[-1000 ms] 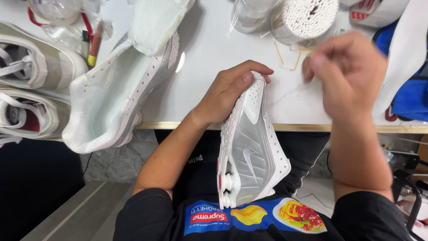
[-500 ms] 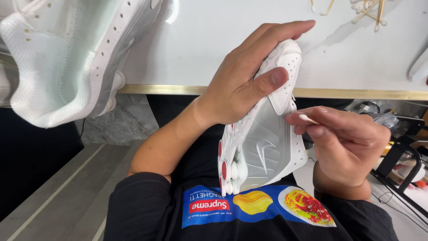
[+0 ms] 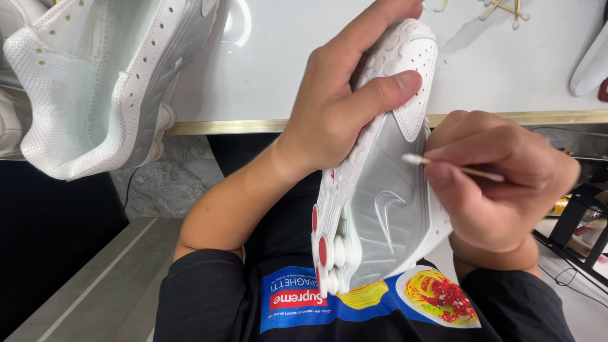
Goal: The person uses a cotton swab to apply a liquid from a bottle to the soles and sides of a white sneaker, specifically cleaning around the red circular accents and seams.
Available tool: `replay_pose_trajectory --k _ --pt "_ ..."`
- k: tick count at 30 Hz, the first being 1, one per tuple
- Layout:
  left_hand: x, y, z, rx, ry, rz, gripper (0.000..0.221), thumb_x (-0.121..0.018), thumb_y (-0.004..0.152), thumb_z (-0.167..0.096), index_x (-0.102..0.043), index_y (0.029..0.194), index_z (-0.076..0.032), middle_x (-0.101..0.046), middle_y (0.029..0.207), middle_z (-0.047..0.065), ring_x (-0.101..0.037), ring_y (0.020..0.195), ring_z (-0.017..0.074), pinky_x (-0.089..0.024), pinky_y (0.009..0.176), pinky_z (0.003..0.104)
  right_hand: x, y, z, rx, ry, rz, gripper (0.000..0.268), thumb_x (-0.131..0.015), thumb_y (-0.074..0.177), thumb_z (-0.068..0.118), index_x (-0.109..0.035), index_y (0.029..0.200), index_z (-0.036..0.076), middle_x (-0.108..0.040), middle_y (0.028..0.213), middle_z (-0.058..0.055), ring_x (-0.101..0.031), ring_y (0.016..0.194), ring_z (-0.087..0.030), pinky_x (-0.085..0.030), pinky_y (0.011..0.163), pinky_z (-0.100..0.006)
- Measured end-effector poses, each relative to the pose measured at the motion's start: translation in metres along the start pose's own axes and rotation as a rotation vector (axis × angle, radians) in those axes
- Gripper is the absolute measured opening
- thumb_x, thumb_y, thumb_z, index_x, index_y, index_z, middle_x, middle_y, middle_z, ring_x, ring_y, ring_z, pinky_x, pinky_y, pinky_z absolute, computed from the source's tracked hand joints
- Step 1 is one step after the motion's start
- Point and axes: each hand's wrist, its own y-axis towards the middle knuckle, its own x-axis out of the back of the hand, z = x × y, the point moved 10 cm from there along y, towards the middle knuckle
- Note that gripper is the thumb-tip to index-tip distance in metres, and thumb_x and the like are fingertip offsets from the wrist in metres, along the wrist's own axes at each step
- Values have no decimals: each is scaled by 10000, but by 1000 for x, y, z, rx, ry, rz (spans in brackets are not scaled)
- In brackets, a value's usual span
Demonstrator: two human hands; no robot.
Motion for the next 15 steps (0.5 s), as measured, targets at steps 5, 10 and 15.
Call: replay_pose_trajectory --k 5,10,15 --pt "-12 -19 -16 -35 12 78 562 -611 1047 -328 -500 1537 -77 -563 1521 152 -527 1443 245 -388 1258 313 -18 8 37 199 -144 156 136 -742 772 -67 -607 779 -45 -605 637 -97 -607 517 -145 -432 480 -276" --pt "-14 -31 -12 -47 96 53 537 -589 1074 -354 -504 1544 -109 -556 1523 139 -469 1501 267 -363 1295 336 -33 3 52 433 -259 243 164 -738 701 -104 -597 775 -64 -576 593 -107 -580 491 -185 -431 457 -303" --pt "-13 -34 -19 -58 127 40 546 -568 1065 -378 -505 1546 -127 -567 1510 127 -481 1495 260 -387 1284 324 -39 0 63 537 -354 209 187 -749 672 -118 -598 769 -64 -542 554 -81 -580 477 -207 -451 452 -327"
